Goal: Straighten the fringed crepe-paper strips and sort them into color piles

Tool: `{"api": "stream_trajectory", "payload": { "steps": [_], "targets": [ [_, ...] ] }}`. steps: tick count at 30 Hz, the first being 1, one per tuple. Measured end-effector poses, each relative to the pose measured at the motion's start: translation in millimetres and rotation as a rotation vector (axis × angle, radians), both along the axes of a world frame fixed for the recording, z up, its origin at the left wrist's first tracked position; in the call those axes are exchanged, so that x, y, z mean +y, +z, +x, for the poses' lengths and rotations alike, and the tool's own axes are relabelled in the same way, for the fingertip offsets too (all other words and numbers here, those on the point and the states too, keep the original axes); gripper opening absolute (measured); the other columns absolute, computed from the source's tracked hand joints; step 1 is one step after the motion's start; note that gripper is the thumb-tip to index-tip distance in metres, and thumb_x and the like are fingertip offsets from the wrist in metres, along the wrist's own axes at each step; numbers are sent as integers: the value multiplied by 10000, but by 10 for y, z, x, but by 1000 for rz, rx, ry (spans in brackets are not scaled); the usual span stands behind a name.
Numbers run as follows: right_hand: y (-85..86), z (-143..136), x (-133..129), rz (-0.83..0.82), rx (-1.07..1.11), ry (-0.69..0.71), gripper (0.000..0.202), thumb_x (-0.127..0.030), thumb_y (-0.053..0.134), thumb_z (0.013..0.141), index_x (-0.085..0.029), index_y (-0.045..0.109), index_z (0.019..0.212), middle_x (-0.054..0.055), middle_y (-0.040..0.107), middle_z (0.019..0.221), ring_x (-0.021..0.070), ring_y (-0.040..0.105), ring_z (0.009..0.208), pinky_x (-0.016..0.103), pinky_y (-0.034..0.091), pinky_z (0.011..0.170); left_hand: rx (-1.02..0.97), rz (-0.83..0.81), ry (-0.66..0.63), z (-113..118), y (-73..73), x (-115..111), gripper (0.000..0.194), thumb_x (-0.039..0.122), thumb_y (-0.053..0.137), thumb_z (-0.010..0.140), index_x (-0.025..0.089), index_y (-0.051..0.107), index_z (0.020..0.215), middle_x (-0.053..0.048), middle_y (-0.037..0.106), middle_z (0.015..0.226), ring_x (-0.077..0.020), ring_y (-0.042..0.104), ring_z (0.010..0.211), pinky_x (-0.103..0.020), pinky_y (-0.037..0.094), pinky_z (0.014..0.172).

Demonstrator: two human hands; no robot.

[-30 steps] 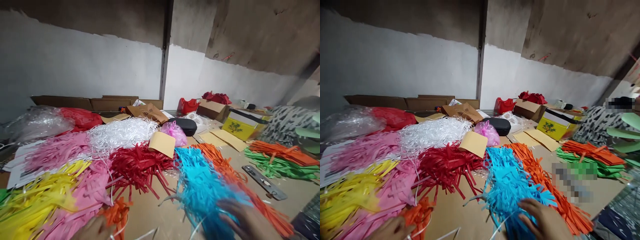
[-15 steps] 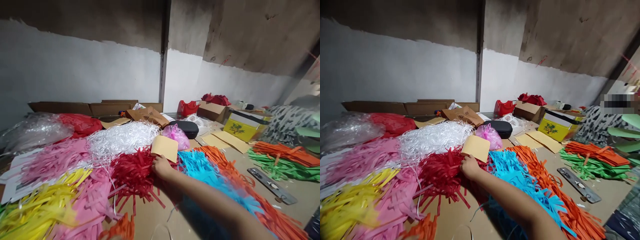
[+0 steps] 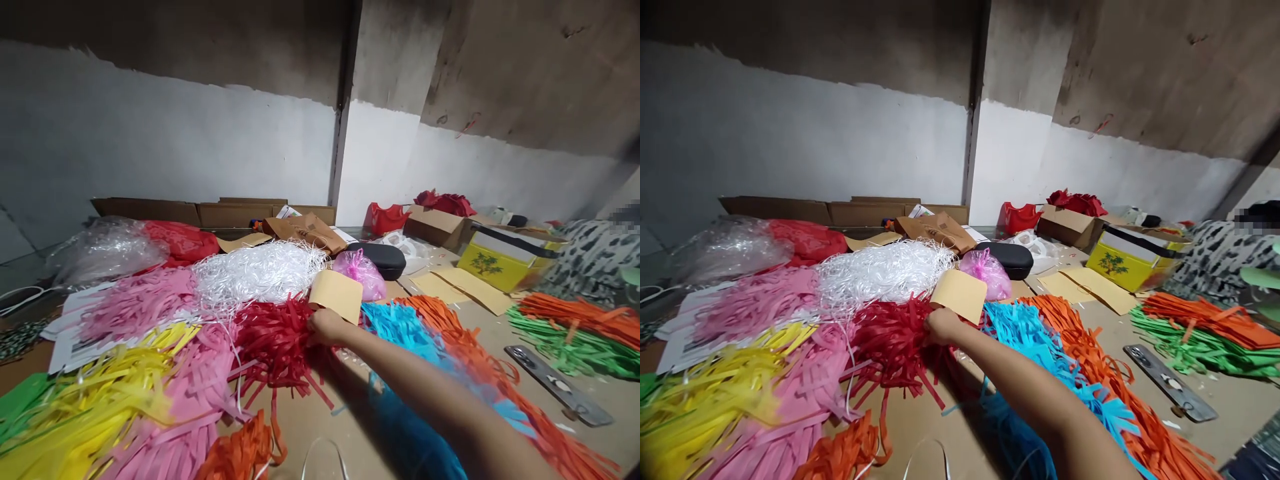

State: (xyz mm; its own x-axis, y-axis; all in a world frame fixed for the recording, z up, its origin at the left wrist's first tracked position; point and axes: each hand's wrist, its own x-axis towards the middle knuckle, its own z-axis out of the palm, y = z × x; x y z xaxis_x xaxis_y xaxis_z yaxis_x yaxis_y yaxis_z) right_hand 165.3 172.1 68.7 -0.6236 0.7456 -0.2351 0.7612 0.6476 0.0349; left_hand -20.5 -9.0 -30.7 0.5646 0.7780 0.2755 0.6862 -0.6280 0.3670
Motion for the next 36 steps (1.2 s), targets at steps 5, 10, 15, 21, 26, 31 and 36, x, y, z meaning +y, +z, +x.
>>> {"api": "stream_trajectory", "payload": {
  "steps": [5,10,15,21,26,31,36],
  "targets": [
    [44,8,39,-43,126,-34,299,-438,630,997,-143,679,1006,30,697,955,180,680,828,356,584,773,220,39,132,377,448,169,467,224,509,931,191,591,1389,-132,621,1453,-270,572,1346,-469,464,1136],
    [411,33,185,192,292,-263,229,-372,632,1004,-146,670,1002,22,687,940,156,664,775,320,580,720,375,0,329,527,540,873,647,480,602,935,-6,574,1361,-302,561,1448,-390,458,1430,-581,344,1184],
    [1328,214,151,734,566,-401,332,-170,300,1077,-99,617,1148,164,648,1159,248,596,1056,421,463,894,431,15,430,389,414,1126,568,585,498,969,136,657,1277,-178,671,1365,-344,539,1361,-682,172,1204],
    [956,443,-880,927,543,66,210,-250,508,967,-197,631,806,58,693,877,218,556,847,405,342,876,415,79,239,168,868,599,379,165,492,893,270,737,1163,-68,695,1361,-302,538,1355,-538,329,1155],
    [-512,405,-1692,864,517,84,215,-224,708,736,-194,531,617,0,564,566,171,468,568,365,325,685,282,518,216,198,644,-216,269,215,493,867,226,712,1023,-51,790,946,-246,705,893,-421,497,857],
    [-1033,341,-1996,805,624,24,199,-119,617,875,-190,549,702,-26,619,590,143,507,523,346,317,671,120,696,173,643,154,-402,742,39,452,656,178,519,1382,-36,784,1171,-193,704,999,-395,408,994],
    [-841,624,-2143,780,740,87,214,-119,478,1001,-180,552,810,-16,747,785,133,587,607,354,297,698,245,543,226,383,293,-364,616,-3,433,644,251,703,1135,-8,809,1054,-243,717,980,-518,378,994]
  ]
}}
